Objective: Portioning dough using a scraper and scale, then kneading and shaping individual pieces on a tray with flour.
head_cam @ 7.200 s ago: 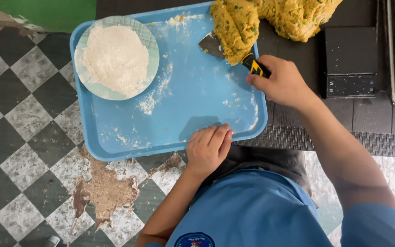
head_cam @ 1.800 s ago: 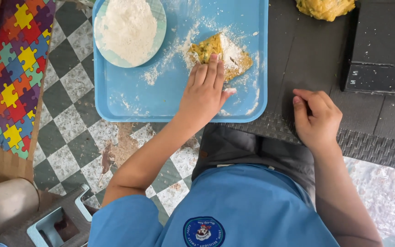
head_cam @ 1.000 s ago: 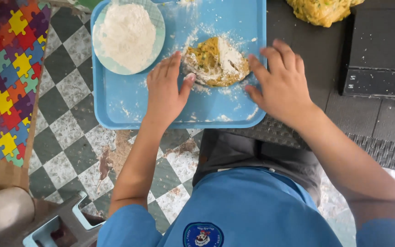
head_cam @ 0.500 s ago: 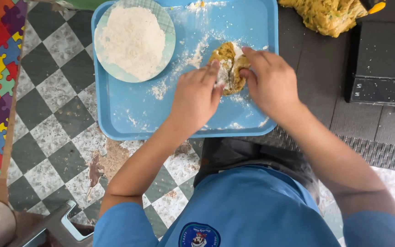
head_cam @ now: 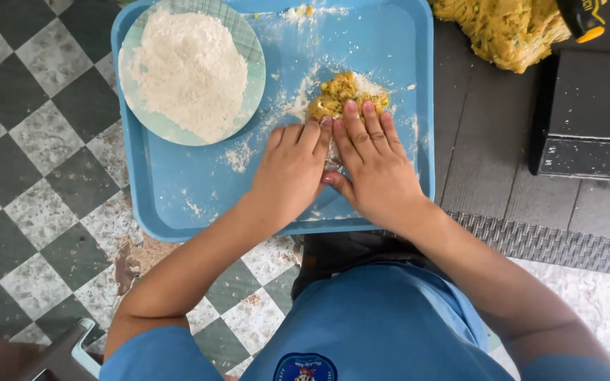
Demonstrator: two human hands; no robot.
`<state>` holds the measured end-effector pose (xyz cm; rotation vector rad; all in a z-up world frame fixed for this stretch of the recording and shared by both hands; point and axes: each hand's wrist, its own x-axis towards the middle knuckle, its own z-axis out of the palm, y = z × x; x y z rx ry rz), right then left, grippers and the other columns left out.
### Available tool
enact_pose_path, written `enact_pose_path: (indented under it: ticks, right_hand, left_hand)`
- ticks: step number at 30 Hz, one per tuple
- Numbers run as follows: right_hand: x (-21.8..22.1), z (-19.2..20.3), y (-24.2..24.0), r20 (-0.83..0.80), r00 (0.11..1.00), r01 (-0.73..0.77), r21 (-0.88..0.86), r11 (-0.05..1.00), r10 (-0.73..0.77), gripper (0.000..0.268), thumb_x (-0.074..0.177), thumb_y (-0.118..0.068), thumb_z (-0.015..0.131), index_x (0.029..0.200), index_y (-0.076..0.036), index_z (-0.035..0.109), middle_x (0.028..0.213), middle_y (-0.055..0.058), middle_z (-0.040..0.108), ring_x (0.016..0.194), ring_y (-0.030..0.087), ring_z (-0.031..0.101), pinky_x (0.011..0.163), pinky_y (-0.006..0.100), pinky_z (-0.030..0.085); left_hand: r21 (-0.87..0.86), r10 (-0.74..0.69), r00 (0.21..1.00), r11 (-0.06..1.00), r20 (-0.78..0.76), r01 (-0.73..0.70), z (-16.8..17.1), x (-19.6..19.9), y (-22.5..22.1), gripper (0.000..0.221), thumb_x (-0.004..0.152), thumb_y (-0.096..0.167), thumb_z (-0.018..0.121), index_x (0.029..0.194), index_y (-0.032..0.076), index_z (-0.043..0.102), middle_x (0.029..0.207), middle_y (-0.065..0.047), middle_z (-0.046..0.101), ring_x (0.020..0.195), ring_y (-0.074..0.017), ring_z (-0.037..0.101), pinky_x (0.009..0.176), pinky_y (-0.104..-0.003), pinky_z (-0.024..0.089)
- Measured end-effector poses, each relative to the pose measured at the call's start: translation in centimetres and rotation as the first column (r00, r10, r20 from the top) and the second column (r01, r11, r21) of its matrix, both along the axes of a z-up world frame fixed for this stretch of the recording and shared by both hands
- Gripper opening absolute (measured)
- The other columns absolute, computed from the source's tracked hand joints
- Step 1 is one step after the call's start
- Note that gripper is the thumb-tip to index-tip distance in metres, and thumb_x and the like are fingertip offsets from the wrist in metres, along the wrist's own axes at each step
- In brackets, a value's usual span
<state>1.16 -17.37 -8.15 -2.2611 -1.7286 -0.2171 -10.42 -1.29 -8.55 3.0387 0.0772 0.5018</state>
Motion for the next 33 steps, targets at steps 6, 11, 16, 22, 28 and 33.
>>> enact_pose_path:
  ticks: [6,11,16,22,28,33]
  right_hand:
    - [1.9,1.3,1.0,0.076,0.997,-0.012,-0.162,0.987,0.025,0.082,0.110,-0.063,0.045,0.161,0.000,0.048,0.172,0.025,0.031,0.158,0.047,0.025,0.130,0.059,0.018]
    - [4.5,10.8,3.0,-0.277,0.954,-0.136,-0.062,0.989,0.114,0.030,0.106,-0.003,0.060,0.090,-0.021,0.078,0.086,-0.006,0.080,0.070,0.015,0.073,0.049,0.025,0.056]
    - [11.2,3.3,7.7,-0.221,0.975,0.012,-0.089,0.996,-0.031,0.043,0.118,-0.034,0.053,0.144,-0.002,0.067,0.126,0.023,0.067,0.111,0.046,0.062,0.077,0.058,0.052]
    - [7.0,1.1,10.9,-0.052,0.983,0.141,-0.384,0.913,-0.174,0.054,0.120,-0.045,0.040,0.121,-0.003,0.073,0.119,0.025,0.061,0.106,0.047,0.056,0.073,0.057,0.057]
    - [6.9,4.3,9.8,-0.199,0.951,0.142,-0.402,0.905,-0.238,0.058,0.118,-0.056,0.053,0.083,-0.009,0.051,0.079,0.010,0.044,0.067,0.030,0.044,0.054,0.044,0.036]
    - [5.4,6.1,7.3,-0.394,0.907,0.020,-0.308,0.951,-0.146,0.078,0.122,-0.051,0.061,0.058,-0.017,0.030,0.048,-0.002,0.022,0.045,0.015,0.019,0.051,0.034,0.018]
  left_hand:
    - [0.119,-0.008,1.000,0.993,-0.012,0.009,0.4,1.5,1.4,0.049,0.082,0.022,0.078,0.124,-0.003,0.070,0.109,-0.007,0.057,0.098,-0.0270,0.061,0.084,-0.040,0.043]
    - [-0.303,-0.086,0.984,0.952,-0.154,0.036,4.9,-0.3,2.9,0.067,0.091,0.030,0.086,0.143,0.001,0.056,0.130,-0.024,0.055,0.108,-0.0376,0.064,0.090,-0.051,0.057]
    - [-0.331,0.092,0.991,0.936,-0.094,-0.118,2.6,-4.2,0.5,0.053,0.102,0.033,0.073,0.147,0.009,0.058,0.139,-0.013,0.061,0.127,-0.0341,0.058,0.101,-0.053,0.045]
    - [-0.396,0.224,0.972,0.901,0.075,-0.177,-0.5,-4.9,-1.9,0.047,0.105,0.037,0.068,0.144,0.011,0.062,0.128,-0.007,0.071,0.124,-0.0294,0.062,0.106,-0.048,0.039]
    - [-0.295,0.193,0.978,0.942,0.075,-0.163,-0.2,-5.4,-2.4,0.061,0.104,0.045,0.072,0.153,0.012,0.055,0.138,-0.004,0.071,0.131,-0.0250,0.059,0.110,-0.043,0.034]
    - [-0.226,0.173,0.976,0.964,0.134,-0.140,0.1,-5.0,-3.3,0.055,0.105,0.045,0.070,0.146,0.010,0.060,0.133,-0.004,0.072,0.126,-0.0232,0.062,0.109,-0.043,0.035]
